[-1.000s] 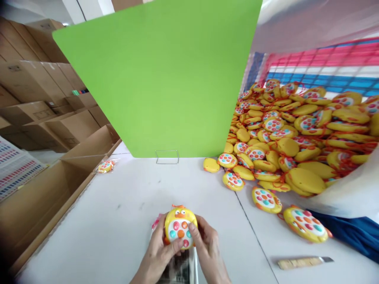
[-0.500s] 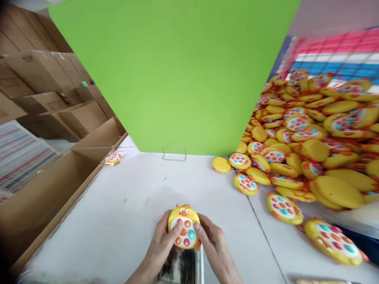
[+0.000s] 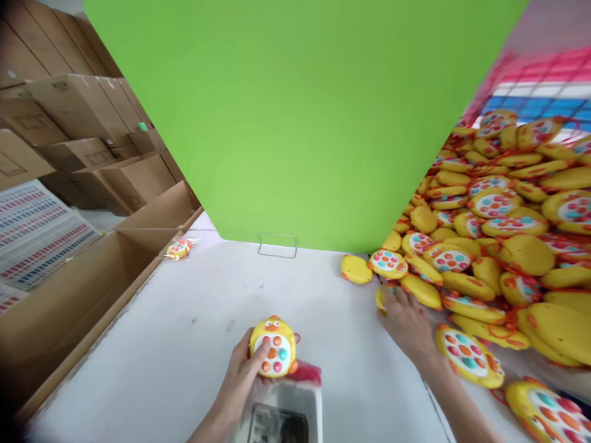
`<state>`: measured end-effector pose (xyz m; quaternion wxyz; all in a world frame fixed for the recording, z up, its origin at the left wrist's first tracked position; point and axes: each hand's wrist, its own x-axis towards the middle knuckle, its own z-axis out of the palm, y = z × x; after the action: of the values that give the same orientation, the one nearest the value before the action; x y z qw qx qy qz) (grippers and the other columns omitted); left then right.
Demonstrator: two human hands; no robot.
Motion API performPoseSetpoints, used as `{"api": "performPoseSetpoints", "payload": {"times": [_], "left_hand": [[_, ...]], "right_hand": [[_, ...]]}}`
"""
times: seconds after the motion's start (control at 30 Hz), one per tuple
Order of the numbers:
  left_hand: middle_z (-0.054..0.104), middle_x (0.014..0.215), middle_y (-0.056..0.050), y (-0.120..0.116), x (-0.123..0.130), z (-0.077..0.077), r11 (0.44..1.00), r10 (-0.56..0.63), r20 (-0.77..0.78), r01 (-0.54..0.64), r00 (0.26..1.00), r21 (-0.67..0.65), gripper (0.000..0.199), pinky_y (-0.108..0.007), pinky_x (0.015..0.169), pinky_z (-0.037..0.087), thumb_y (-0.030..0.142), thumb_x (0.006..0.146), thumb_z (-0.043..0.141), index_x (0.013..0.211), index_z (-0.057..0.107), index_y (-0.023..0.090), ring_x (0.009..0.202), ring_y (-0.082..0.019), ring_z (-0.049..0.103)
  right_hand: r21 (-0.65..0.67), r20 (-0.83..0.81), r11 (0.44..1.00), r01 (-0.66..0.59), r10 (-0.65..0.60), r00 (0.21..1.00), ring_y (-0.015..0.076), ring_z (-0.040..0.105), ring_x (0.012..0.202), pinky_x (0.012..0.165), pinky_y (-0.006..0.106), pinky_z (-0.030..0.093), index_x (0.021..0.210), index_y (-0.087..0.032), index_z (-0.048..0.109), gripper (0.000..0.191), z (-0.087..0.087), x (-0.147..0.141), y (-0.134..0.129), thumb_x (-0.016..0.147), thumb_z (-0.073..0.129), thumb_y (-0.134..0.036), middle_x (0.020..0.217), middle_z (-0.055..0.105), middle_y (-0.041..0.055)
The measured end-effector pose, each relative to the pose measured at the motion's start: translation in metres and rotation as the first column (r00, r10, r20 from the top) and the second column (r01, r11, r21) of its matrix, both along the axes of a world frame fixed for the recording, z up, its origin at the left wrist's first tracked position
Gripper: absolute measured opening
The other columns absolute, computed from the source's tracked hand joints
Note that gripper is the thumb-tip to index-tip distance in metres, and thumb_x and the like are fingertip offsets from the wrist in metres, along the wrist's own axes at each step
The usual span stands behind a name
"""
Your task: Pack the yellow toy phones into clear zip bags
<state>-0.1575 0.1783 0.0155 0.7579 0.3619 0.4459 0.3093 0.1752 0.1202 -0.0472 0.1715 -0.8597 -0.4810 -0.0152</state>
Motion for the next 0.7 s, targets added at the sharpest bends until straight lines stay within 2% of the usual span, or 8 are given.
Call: {"api": "performPoseSetpoints", "payload": {"times": [0.1, 0.2, 0.33, 0.43, 0.53, 0.57, 0.63, 0.7], "left_hand": [[0.070, 0.072, -0.006, 0.021, -0.003, -0.018, 0.987, 0.157, -0.010, -0.156, 0.988, 0.038, 0.050, -0.021, 0.043, 0.044, 0.046, 0.068, 0.075, 0.102, 0.059, 0.013, 0.052, -0.017, 0.064], [0.069, 0.065, -0.004, 0.045, -0.012, -0.034, 0.948, 0.307, -0.032, -0.309, 0.951, -0.071, 0.034, -0.020, 0.042, 0.045, 0.031, 0.071, 0.075, 0.094, 0.059, 0.012, 0.047, -0.015, 0.062], [0.071, 0.075, -0.010, 0.056, -0.027, -0.032, 0.915, 0.350, -0.009, -0.344, 0.937, -0.211, 0.006, -0.025, 0.062, 0.055, 0.014, 0.086, 0.054, 0.089, 0.058, 0.011, 0.068, -0.017, 0.070], [0.072, 0.086, -0.015, 0.039, -0.029, -0.018, 0.910, 0.265, 0.058, -0.230, 0.962, -0.345, 0.008, -0.031, 0.069, 0.055, 0.015, 0.087, 0.051, 0.090, 0.057, 0.011, 0.076, -0.020, 0.070], [0.071, 0.090, -0.018, 0.012, -0.014, -0.004, 0.905, 0.029, 0.214, 0.065, 0.976, -0.421, 0.029, -0.033, 0.068, 0.053, 0.034, 0.086, 0.055, 0.098, 0.059, 0.008, 0.079, -0.025, 0.069], [0.071, 0.090, -0.018, 0.004, -0.007, -0.001, 0.895, -0.030, 0.266, 0.145, 0.964, -0.423, 0.036, -0.033, 0.067, 0.053, 0.041, 0.086, 0.055, 0.099, 0.059, 0.008, 0.081, -0.026, 0.069], [0.070, 0.093, -0.017, -0.006, 0.007, 0.005, 0.883, -0.104, 0.371, 0.258, 0.923, -0.393, 0.046, -0.032, 0.064, 0.051, 0.050, 0.085, 0.052, 0.104, 0.059, 0.009, 0.083, -0.027, 0.068], [0.070, 0.099, -0.015, -0.011, 0.016, 0.011, 0.893, -0.122, 0.434, 0.289, 0.893, -0.344, 0.044, -0.031, 0.064, 0.051, 0.046, 0.084, 0.056, 0.109, 0.059, 0.011, 0.085, -0.026, 0.068]], "right_hand": [[0.019, -0.011, 1.000, -0.017, 0.017, 1.000, 0.0431, 0.038, 0.125, 0.090, 0.059, 0.038, 0.122, -0.013, 0.056, 0.050, -0.002, -0.010, 0.002, 0.073, 0.046, -0.011, 0.131, 0.049, 0.0238], [0.076, -0.070, 0.997, 0.016, -0.011, 0.997, 0.0394, 0.038, 0.127, 0.095, 0.057, 0.037, 0.123, -0.014, 0.055, 0.052, 0.006, -0.016, -0.007, 0.072, 0.043, -0.010, 0.131, 0.051, 0.0204], [0.172, -0.258, 0.983, 0.057, -0.011, 0.966, 0.0297, 0.060, 0.104, 0.081, 0.040, 0.052, 0.132, -0.017, 0.044, 0.052, 0.029, -0.033, -0.027, 0.080, 0.044, -0.023, 0.119, 0.062, 0.0132], [0.250, -0.410, 0.964, 0.088, 0.024, 0.912, 0.0219, 0.066, 0.084, 0.068, 0.030, 0.055, 0.130, -0.019, 0.041, 0.046, 0.048, -0.068, -0.034, 0.087, 0.043, -0.035, 0.102, 0.068, 0.0068], [0.377, -0.546, 0.922, 0.091, 0.142, 0.826, 0.0222, 0.065, 0.091, 0.075, 0.030, 0.054, 0.118, -0.021, 0.049, 0.035, 0.064, -0.117, -0.032, 0.085, 0.049, -0.032, 0.106, 0.067, 0.0063], [0.428, -0.545, 0.903, 0.041, 0.221, 0.809, 0.0237, 0.063, 0.099, 0.081, 0.033, 0.053, 0.115, -0.022, 0.052, 0.032, 0.068, -0.134, -0.031, 0.083, 0.051, -0.028, 0.113, 0.065, 0.0072], [0.499, -0.444, 0.850, -0.172, 0.420, 0.791, 0.0263, 0.052, 0.119, 0.094, 0.039, 0.047, 0.110, -0.026, 0.058, 0.031, 0.072, -0.164, -0.031, 0.081, 0.052, -0.018, 0.129, 0.057, 0.0069], [0.509, -0.312, 0.769, -0.388, 0.584, 0.749, 0.0283, 0.040, 0.130, 0.100, 0.044, 0.042, 0.113, -0.029, 0.061, 0.038, 0.072, -0.183, -0.036, 0.079, 0.054, -0.013, 0.139, 0.049, 0.0054]]}}
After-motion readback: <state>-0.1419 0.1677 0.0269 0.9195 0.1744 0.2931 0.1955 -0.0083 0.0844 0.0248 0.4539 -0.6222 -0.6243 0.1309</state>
